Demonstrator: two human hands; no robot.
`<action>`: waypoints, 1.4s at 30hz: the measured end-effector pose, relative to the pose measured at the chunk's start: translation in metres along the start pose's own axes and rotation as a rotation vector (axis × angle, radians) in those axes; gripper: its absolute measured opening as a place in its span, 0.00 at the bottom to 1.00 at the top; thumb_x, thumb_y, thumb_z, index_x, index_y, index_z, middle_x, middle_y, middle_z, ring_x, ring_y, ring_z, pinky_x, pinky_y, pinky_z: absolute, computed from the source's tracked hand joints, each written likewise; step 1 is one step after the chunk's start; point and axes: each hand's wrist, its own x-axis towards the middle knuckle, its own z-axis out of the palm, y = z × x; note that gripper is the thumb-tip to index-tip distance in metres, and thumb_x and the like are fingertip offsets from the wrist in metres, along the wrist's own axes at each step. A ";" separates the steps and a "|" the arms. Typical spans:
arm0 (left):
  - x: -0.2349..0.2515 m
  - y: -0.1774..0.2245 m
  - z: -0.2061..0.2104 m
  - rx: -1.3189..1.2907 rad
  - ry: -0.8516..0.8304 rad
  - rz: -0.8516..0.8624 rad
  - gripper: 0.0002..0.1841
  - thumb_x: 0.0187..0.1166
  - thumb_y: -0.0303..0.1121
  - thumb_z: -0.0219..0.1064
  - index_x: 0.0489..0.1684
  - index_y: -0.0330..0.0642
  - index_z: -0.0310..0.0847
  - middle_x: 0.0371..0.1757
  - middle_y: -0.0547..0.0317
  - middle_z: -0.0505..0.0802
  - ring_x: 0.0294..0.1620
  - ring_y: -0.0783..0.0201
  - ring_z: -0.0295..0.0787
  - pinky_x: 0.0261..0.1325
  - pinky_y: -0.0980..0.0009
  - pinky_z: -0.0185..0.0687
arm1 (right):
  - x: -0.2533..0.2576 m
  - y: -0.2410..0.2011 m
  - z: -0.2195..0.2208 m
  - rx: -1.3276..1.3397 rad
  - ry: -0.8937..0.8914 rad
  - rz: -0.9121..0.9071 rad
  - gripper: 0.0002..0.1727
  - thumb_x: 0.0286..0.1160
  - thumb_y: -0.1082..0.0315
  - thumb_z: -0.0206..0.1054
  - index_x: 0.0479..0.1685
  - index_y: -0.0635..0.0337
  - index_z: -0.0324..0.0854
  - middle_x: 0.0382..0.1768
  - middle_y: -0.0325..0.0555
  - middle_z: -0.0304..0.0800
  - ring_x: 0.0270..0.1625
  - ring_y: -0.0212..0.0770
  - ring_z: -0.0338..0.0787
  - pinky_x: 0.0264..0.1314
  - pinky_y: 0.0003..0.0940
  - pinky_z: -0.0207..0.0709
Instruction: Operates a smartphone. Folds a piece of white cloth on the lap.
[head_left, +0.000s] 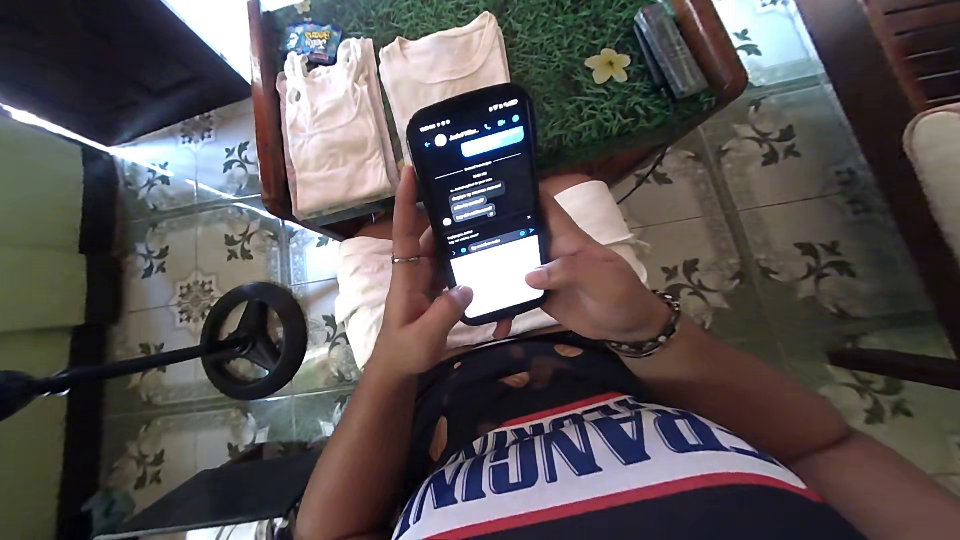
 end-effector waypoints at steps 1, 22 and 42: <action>0.000 0.001 -0.002 0.008 -0.023 0.003 0.52 0.70 0.17 0.58 0.95 0.64 0.30 0.80 0.63 0.78 0.73 0.63 0.83 0.70 0.60 0.85 | 0.000 0.000 0.000 0.008 0.007 0.002 0.42 0.78 0.76 0.50 0.92 0.35 0.43 0.71 0.50 0.79 0.60 0.51 0.91 0.42 0.45 0.94; -0.002 -0.002 -0.003 0.042 -0.010 0.036 0.52 0.69 0.22 0.63 0.95 0.66 0.33 0.83 0.65 0.75 0.74 0.65 0.81 0.70 0.63 0.85 | -0.001 0.001 -0.001 -0.023 -0.048 0.017 0.47 0.79 0.76 0.61 0.93 0.32 0.39 0.72 0.48 0.79 0.61 0.50 0.91 0.48 0.44 0.94; -0.004 0.001 -0.003 0.010 -0.005 0.037 0.53 0.68 0.20 0.62 0.95 0.64 0.32 0.80 0.65 0.77 0.72 0.66 0.83 0.69 0.64 0.85 | -0.004 -0.003 -0.004 -0.138 -0.146 0.087 0.61 0.66 0.89 0.60 0.93 0.32 0.26 0.75 0.45 0.76 0.64 0.50 0.91 0.56 0.46 0.93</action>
